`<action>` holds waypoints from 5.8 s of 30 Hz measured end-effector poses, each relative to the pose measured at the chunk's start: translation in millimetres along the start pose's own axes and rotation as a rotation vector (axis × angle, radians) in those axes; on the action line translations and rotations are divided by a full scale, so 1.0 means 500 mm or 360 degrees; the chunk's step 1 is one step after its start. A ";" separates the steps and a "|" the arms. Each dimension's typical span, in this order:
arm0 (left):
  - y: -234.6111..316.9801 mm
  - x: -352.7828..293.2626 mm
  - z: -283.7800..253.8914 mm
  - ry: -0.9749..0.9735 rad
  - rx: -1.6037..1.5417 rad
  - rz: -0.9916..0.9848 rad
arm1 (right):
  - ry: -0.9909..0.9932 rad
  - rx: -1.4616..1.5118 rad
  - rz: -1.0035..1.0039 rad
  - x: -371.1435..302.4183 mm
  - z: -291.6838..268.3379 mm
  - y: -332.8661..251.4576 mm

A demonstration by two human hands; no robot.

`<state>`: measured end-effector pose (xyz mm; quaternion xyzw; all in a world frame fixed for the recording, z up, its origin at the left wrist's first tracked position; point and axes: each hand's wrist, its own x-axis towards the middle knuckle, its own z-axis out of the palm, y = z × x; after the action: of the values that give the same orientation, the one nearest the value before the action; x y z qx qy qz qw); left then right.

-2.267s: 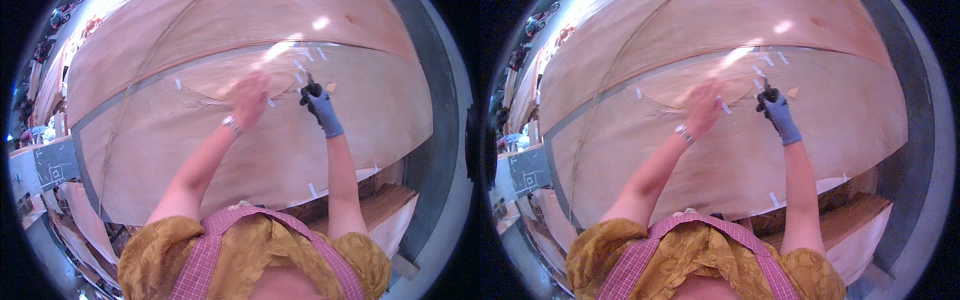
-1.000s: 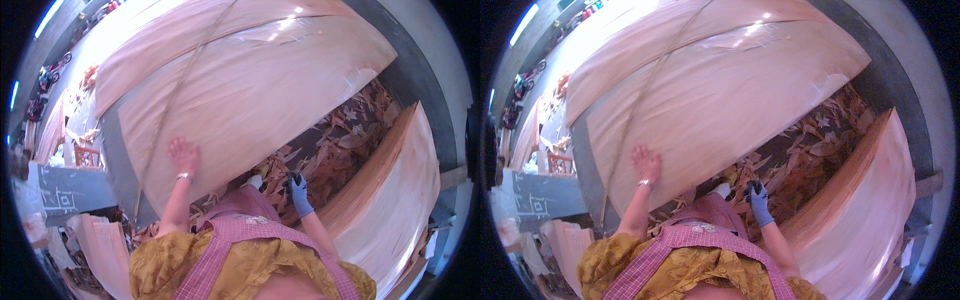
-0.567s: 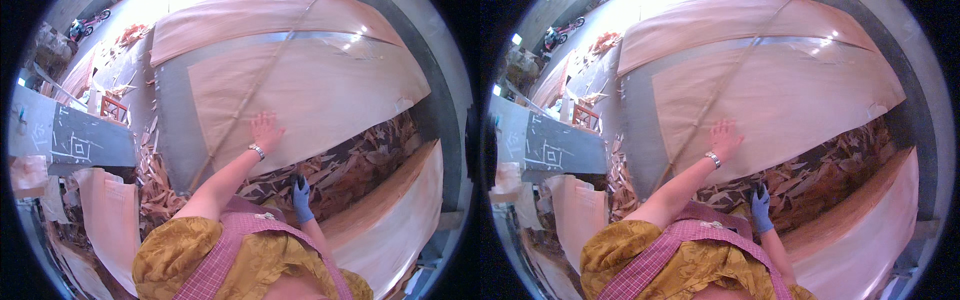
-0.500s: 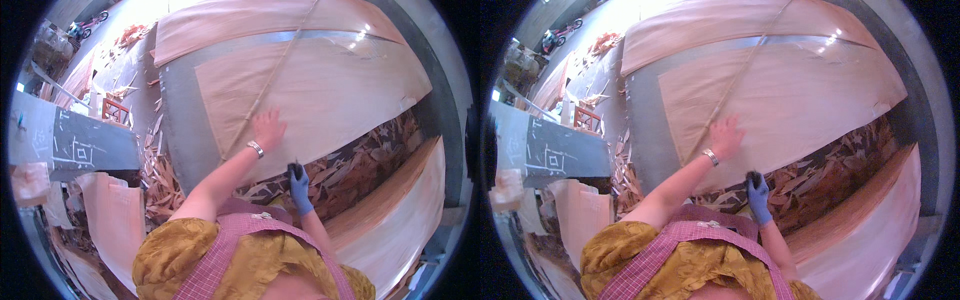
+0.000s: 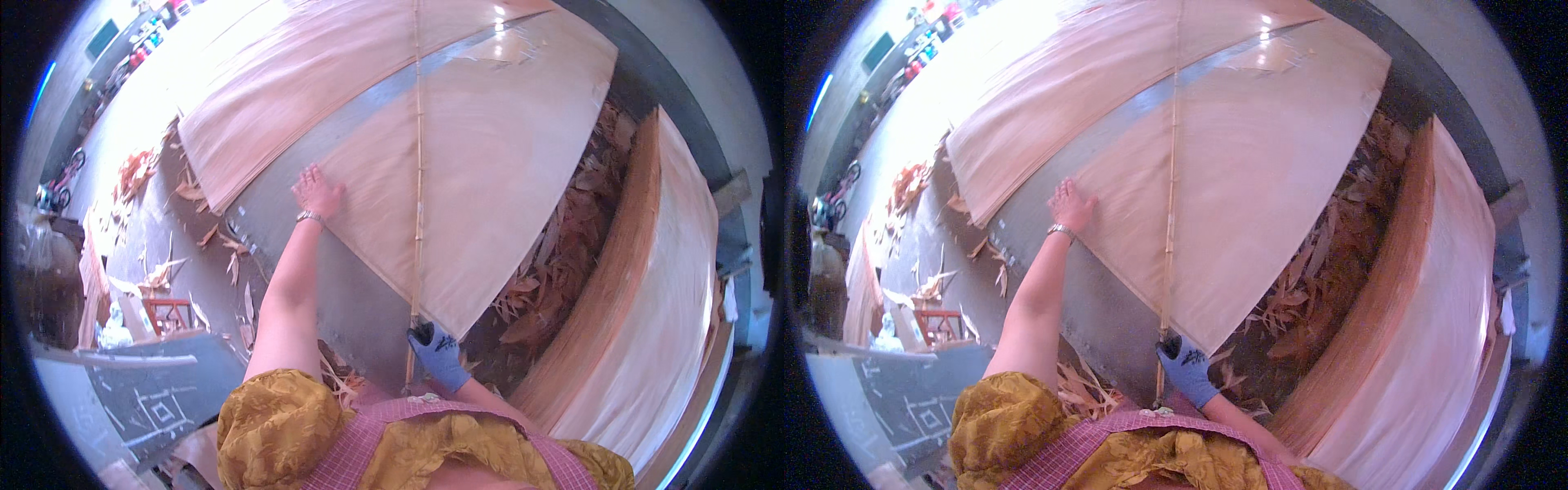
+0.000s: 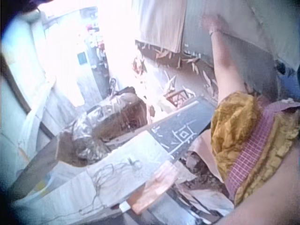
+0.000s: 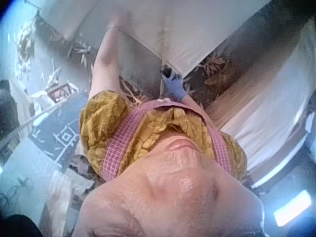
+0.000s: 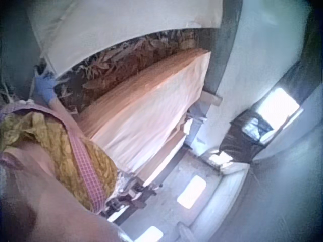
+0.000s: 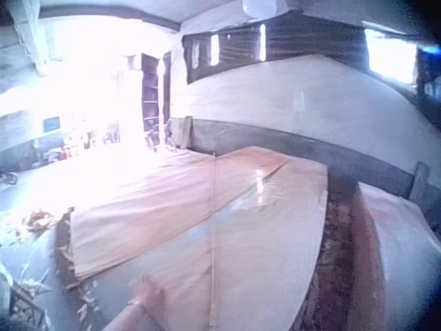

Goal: The person trims thin wood veneers with a cutting tool on a table and then stacks the large sheets into separate piles.

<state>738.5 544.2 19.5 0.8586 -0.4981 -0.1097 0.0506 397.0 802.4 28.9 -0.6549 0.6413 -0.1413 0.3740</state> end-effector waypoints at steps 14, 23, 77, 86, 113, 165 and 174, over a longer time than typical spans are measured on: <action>0.005 -0.055 -0.099 0.0090 -0.0105 0.0324 | -0.0111 0.1814 0.0328 -0.190 0.127 -0.009; 0.013 -0.093 -0.113 0.0320 -0.0212 0.1225 | 0.0306 0.0775 -0.0225 -0.246 0.327 -0.143; -0.061 -0.074 -0.139 -0.1536 -0.1447 0.0313 | 0.1463 0.2070 0.0532 -0.031 0.063 -0.033; 0.098 -0.431 -0.071 -0.1674 -0.1434 0.0520 | 0.1342 0.2423 0.0348 -0.337 -0.099 0.170; 0.958 -1.723 0.375 -0.3470 -0.0874 -0.0065 | 0.1717 0.1339 0.1089 -1.347 -1.169 1.037; 0.982 -2.090 0.712 -0.0722 -0.3075 -0.0391 | 0.1831 0.0460 0.1160 -1.789 -1.038 1.935; 1.005 -2.056 0.700 -0.0221 -0.2767 -0.0678 | 0.1753 0.0200 0.1009 -1.723 -1.088 1.979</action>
<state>-262.4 1192.1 -79.8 0.5828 -0.0711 -0.5070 0.6311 -809.6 1550.5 -11.2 -0.2415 0.8928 -0.3769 0.0509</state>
